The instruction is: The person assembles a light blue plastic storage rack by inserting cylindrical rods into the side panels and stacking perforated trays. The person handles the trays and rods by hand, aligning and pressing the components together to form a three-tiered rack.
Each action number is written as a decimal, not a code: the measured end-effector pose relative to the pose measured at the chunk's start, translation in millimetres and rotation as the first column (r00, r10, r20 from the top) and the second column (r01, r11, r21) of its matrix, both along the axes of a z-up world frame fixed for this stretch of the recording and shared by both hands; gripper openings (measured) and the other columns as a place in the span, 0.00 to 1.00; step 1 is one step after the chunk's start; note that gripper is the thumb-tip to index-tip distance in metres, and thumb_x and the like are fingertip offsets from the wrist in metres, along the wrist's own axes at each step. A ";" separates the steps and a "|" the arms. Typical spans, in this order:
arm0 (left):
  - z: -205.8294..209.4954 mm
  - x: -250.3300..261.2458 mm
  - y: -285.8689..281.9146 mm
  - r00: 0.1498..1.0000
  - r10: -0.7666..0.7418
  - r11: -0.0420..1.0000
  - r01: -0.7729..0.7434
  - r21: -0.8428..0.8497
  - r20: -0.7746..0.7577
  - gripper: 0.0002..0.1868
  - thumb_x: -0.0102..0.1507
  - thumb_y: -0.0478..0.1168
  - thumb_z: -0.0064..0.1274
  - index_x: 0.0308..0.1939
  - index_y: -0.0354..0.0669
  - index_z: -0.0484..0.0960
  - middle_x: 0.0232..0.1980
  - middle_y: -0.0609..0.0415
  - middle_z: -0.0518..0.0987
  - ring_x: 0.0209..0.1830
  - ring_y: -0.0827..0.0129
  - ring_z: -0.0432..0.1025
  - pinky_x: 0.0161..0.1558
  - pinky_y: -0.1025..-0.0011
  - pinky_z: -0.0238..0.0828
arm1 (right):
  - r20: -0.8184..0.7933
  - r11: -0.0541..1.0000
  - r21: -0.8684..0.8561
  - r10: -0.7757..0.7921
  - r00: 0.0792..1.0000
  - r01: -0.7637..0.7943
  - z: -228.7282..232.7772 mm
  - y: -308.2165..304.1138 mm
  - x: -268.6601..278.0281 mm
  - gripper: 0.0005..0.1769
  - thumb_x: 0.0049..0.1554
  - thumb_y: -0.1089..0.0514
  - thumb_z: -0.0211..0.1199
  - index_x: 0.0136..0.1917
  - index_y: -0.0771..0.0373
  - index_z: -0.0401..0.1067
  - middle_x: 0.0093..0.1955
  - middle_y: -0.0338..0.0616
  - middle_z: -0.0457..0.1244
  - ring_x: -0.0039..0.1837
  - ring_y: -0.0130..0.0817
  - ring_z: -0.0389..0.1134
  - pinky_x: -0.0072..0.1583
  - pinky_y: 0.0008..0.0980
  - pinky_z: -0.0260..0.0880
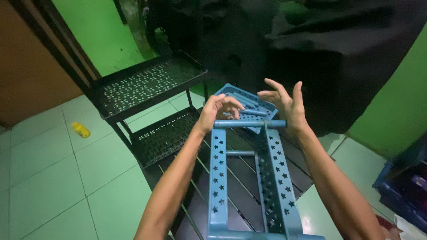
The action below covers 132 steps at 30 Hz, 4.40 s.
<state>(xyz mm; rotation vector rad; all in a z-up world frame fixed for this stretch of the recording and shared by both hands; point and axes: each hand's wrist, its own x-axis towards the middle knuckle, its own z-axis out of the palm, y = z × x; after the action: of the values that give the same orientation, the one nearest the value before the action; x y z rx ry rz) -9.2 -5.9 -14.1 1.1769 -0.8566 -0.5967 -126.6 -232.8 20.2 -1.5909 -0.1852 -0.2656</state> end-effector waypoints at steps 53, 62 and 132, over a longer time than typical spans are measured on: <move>-68.3 -153.2 132.7 0.952 0.298 0.955 -0.297 0.028 -0.076 0.44 0.74 0.70 0.21 0.71 0.38 0.73 0.59 0.48 0.76 0.56 0.62 0.67 0.63 0.63 0.62 | -0.358 0.679 0.655 -0.107 0.927 0.331 -181.5 41.1 -153.2 0.23 0.70 0.41 0.54 0.61 0.64 0.69 0.53 0.45 0.65 0.57 0.42 0.66 0.59 0.46 0.69; -99.0 -151.3 128.1 0.850 0.525 0.850 -0.522 0.073 -0.036 0.34 0.74 0.61 0.32 0.58 0.36 0.81 0.57 0.51 0.82 0.59 0.64 0.73 0.66 0.66 0.62 | -0.186 0.606 0.759 -0.148 0.971 0.237 -174.7 108.0 -172.2 0.20 0.63 0.64 0.51 0.66 0.64 0.51 0.60 0.54 0.59 0.58 0.54 0.69 0.58 0.64 0.76; -34.6 -165.4 134.0 0.546 0.767 0.620 -0.765 -0.172 0.337 0.36 0.74 0.58 0.30 0.76 0.33 0.60 0.79 0.40 0.60 0.82 0.54 0.52 0.80 0.61 0.42 | 0.295 0.831 -0.047 -0.518 0.802 0.554 -29.6 -28.2 -91.5 0.32 0.72 0.37 0.46 0.57 0.67 0.76 0.45 0.49 0.70 0.47 0.40 0.75 0.48 0.41 0.77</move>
<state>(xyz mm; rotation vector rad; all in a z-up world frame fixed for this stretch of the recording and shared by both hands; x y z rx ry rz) -174.6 128.1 -48.7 1.5446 -0.5533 0.3946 -218.1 -260.9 -9.4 -1.7106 0.0503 -0.9398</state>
